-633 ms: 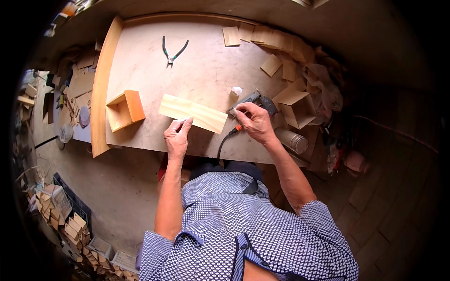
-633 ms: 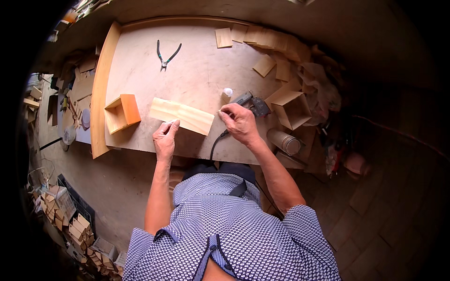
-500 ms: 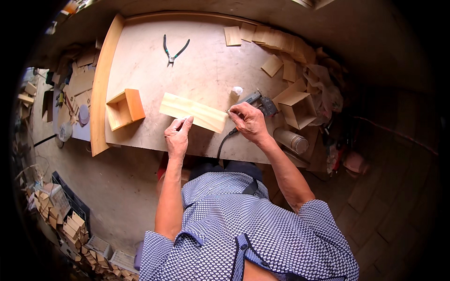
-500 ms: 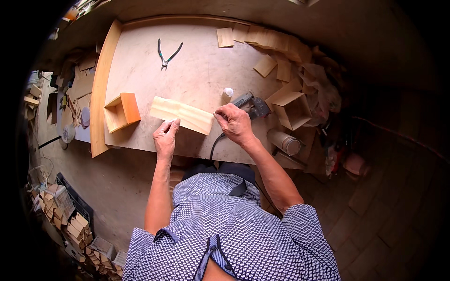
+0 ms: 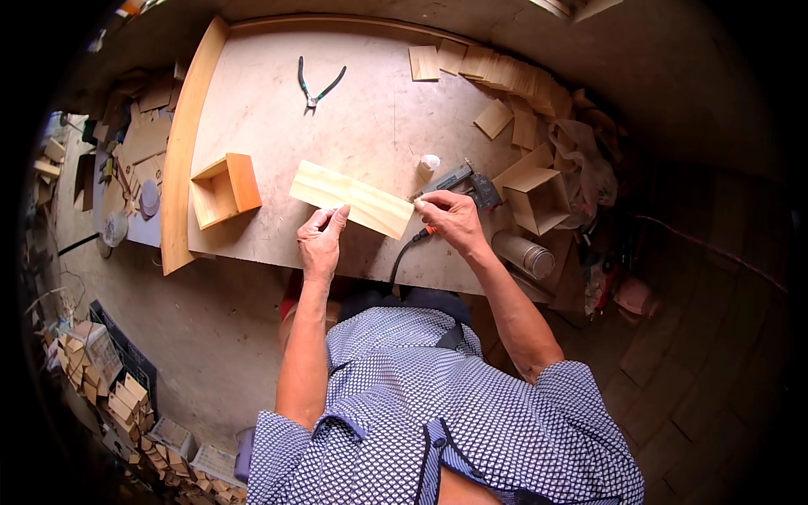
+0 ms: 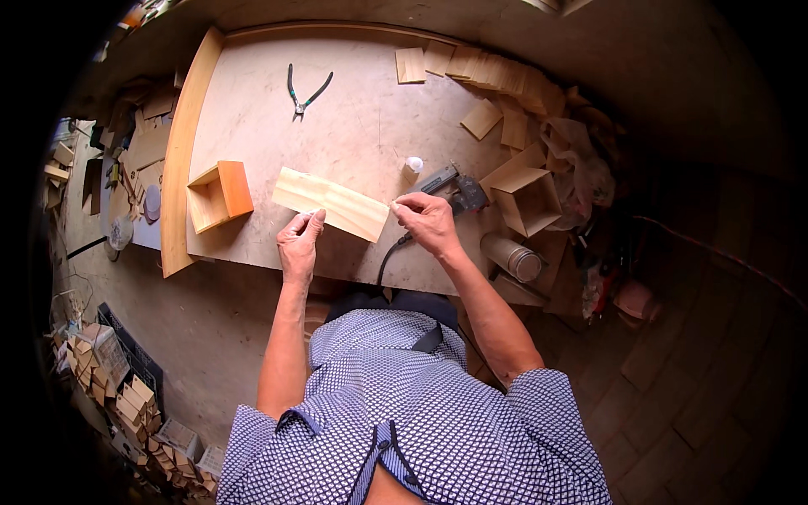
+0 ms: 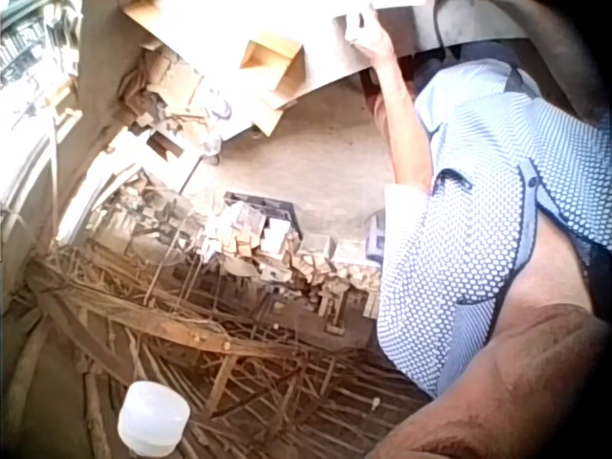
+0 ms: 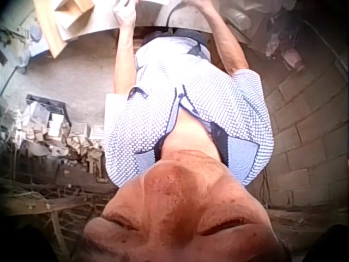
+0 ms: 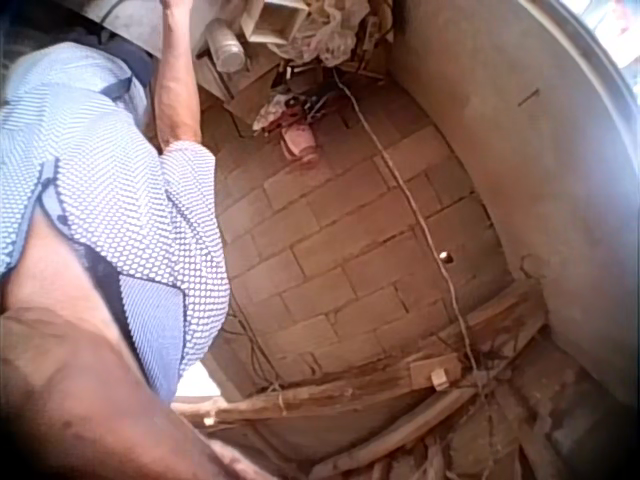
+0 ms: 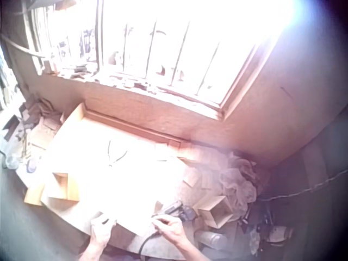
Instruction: The person applies glue to a wooden joint, assembles a wooden box with a nail gun, and sands a wooden board using a power sander.
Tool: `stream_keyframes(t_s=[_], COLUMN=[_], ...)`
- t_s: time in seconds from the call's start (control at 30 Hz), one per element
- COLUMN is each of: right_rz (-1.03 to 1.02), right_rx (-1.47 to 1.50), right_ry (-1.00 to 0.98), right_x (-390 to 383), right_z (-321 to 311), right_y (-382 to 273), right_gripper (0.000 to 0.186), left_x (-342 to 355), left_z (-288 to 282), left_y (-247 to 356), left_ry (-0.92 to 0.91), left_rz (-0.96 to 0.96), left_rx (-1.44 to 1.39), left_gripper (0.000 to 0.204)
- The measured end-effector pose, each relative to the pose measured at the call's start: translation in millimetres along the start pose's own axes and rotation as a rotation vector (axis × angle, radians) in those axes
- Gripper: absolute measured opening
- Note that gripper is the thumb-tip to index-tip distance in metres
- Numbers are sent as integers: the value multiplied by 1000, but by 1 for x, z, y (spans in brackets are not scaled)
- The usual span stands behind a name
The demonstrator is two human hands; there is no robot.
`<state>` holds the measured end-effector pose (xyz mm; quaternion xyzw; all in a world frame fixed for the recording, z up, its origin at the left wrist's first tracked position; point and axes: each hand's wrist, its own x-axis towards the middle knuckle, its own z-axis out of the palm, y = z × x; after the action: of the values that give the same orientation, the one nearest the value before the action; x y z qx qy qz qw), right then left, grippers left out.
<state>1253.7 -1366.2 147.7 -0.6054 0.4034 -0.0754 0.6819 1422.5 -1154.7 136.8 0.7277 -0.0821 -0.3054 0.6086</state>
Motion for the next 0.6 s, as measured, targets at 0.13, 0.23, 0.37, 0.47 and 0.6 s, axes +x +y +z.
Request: stream_keyframes(t_s=[0.13, 0.23, 0.37, 0.47, 0.6], right_rz=[120, 167, 205, -31, -201], right_rx=[237, 243, 277, 142, -33], right_ry=[101, 240, 391, 196, 44], right_x=[2, 12, 27, 19, -6], right_z=[-19, -37, -52, -45, -13], right_y=[21, 34, 31, 17, 1], right_gripper=[16, 13, 14, 15, 12], left_x=[1, -1, 0, 0, -1], left_z=[0, -1, -2, -2, 0], left_y=[-1, 0, 1, 2, 2], left_ry=[-4, -6, -30, -29, -22], left_rz=[5, 12, 6, -13, -5], left_rx=[-22, -26, -59, -43, -44], left_gripper=[33, 32, 32, 31, 31])
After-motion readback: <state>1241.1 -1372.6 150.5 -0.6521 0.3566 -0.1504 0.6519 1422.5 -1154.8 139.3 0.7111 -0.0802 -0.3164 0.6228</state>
